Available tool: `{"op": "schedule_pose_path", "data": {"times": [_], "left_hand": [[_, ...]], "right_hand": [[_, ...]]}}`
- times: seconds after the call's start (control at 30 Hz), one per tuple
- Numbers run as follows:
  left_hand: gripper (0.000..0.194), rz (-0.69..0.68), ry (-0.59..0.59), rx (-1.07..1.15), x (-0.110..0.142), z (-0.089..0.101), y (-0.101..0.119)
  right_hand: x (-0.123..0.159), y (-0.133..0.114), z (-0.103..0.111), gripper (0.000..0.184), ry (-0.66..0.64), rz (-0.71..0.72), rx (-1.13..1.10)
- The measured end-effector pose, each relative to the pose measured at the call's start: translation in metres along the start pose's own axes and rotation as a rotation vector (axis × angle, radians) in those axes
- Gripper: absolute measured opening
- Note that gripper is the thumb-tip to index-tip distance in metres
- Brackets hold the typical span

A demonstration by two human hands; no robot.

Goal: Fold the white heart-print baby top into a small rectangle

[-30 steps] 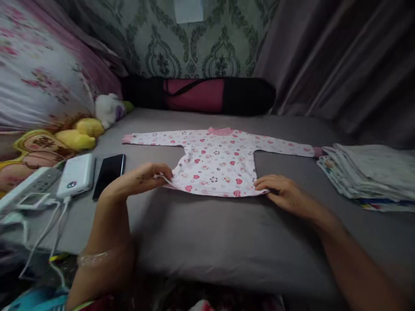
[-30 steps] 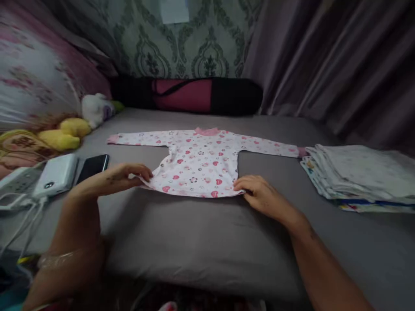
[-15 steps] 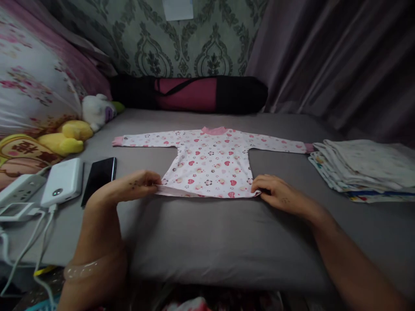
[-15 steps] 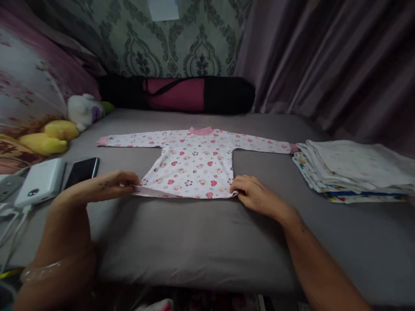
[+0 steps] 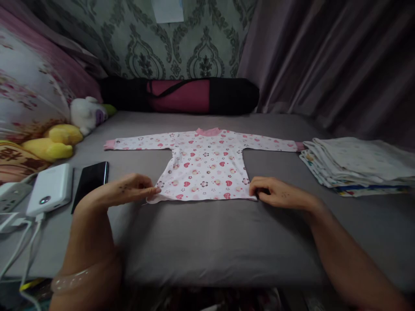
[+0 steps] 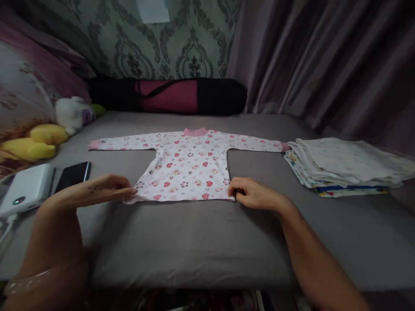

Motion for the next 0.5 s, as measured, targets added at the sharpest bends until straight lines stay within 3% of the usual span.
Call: {"op": "schedule_pose_path", "data": {"times": [0.07,0.13,0.2,0.27,0.33,0.37,0.5], "left_hand": [[0.045,-0.049,0.069,0.012,-0.006,0.003,0.007],[0.044,-0.122,0.235,-0.007,-0.014,0.005,0.018],[0.042,-0.243,0.378,-0.044,-0.023,-0.003,0.034],[0.040,-0.388,0.414,-0.077,-0.032,-0.023,0.053],[0.045,-0.517,0.383,-0.133,-0.038,-0.047,0.070],[0.049,-0.523,0.342,-0.171,-0.042,-0.058,0.074],[0.064,-0.409,0.176,-0.264,-0.050,-0.085,0.078]], "right_hand": [[-0.005,-0.001,0.005,0.028,-0.065,-0.015,0.009],[-0.014,-0.003,0.008,0.027,-0.107,-0.042,0.045],[-0.029,-0.010,0.008,0.027,-0.055,-0.042,0.108],[-0.046,-0.023,0.002,0.032,0.081,0.010,0.184],[-0.061,-0.035,-0.013,0.042,0.150,0.074,0.242],[-0.068,-0.041,-0.025,0.048,0.108,0.112,0.262],[-0.088,-0.043,-0.056,0.061,-0.041,0.134,0.310]]}}
Point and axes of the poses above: each hand's wrist, its own x-axis away from the middle knuckle, its own z-axis out of the back of the hand, y = z × x, the point moved 5 cm from there along -x, towards the middle knuckle, and after that the axes turned 1 degree about -x, right-handed, at the moved point
